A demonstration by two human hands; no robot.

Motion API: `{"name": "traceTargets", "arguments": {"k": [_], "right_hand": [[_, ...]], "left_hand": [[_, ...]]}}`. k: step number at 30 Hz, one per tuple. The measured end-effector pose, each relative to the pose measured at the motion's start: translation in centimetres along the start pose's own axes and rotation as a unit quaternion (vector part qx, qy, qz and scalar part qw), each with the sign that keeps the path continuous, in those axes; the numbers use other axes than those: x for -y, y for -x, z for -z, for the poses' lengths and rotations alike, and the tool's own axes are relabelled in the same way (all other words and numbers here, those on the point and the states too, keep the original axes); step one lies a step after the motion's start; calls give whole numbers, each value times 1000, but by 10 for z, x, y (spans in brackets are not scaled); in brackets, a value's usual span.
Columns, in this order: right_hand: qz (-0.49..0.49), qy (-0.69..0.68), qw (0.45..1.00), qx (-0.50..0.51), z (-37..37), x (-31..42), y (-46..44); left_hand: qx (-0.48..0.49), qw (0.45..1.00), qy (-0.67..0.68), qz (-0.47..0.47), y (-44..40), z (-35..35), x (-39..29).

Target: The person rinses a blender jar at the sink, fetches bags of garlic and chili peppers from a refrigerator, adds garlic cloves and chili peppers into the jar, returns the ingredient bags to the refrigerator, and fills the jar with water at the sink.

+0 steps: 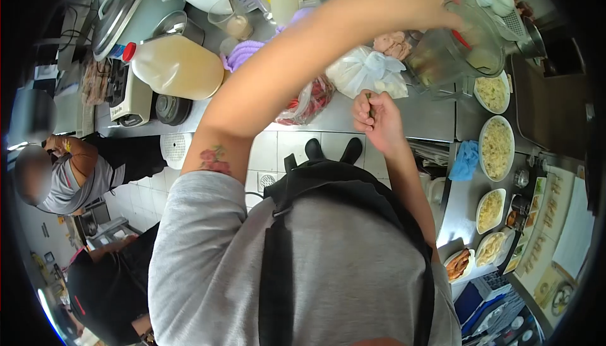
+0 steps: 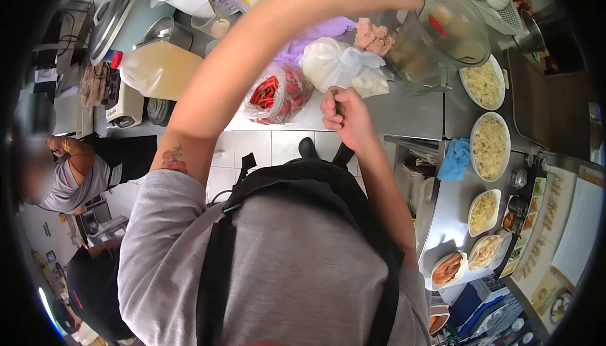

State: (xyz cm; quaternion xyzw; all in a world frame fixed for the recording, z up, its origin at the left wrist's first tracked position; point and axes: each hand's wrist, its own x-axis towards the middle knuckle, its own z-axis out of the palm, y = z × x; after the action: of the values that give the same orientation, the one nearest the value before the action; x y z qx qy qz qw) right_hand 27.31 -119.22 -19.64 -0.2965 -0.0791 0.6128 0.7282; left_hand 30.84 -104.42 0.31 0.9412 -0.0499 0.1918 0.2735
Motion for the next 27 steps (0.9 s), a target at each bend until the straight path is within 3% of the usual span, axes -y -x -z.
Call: {"name": "traceTargets", "arguments": {"k": [1, 2, 3, 4, 5, 6, 7, 9, 12, 15, 18, 19, 22, 23, 24, 26, 27], "right_hand": [[-2, 0, 1000, 9, 2, 0, 0], [-4, 1, 1000, 17, 3, 2, 0], [-6, 4, 1000, 26, 4, 3, 0], [-16, 14, 999, 24, 2, 5, -1], [-28, 24, 999, 25, -1, 6, -2], [-41, 34, 998, 27, -5, 7, -5], [-55, 59, 997, 14, -8, 8, -10], [-86, 110, 990, -11, -14, 9, -21], [-114, 82, 990, 8, -16, 3, -43], [-163, -51, 985, 39, -22, -13, -66], [-212, -38, 975, -61, -51, -31, -85], [-221, -45, 974, 15, -42, -41, -95], [-236, 106, 962, 88, -31, -53, -113], [-198, 262, 944, 39, -25, -62, -117], [-120, 405, 906, 11, -20, -69, -117], [44, 653, 755, -45, -9, -77, -118], [-10, 646, 759, -76, -10, -72, -115]], "left_hand": [[-8, 997, -62, 43, 16, -3, 25], [0, 998, 35, 52, 43, 5, 50], [1, 995, 33, 90, 76, 14, 63], [145, 968, -58, 196, 104, 16, 82], [177, 952, -36, 245, 140, 4, 109], [211, 946, -77, 235, 180, -18, 140], [294, 883, -127, 343, 204, -34, 150], [268, 870, -173, 375, 259, -67, 175], [211, 846, -224, 435, 281, -75, 162], [182, 875, -210, 395, 288, -75, 164], [133, 905, -140, 380, 293, -78, 175], [118, 906, -112, 391, 292, -81, 177], [54, 915, -77, 391, 292, -85, 175], [44, 917, -88, 387, 293, -86, 175], [34, 918, -98, 383, 295, -88, 176], [57, 918, -155, 360, 300, -90, 177], [68, 917, -183, 348, 300, -88, 174]]}}
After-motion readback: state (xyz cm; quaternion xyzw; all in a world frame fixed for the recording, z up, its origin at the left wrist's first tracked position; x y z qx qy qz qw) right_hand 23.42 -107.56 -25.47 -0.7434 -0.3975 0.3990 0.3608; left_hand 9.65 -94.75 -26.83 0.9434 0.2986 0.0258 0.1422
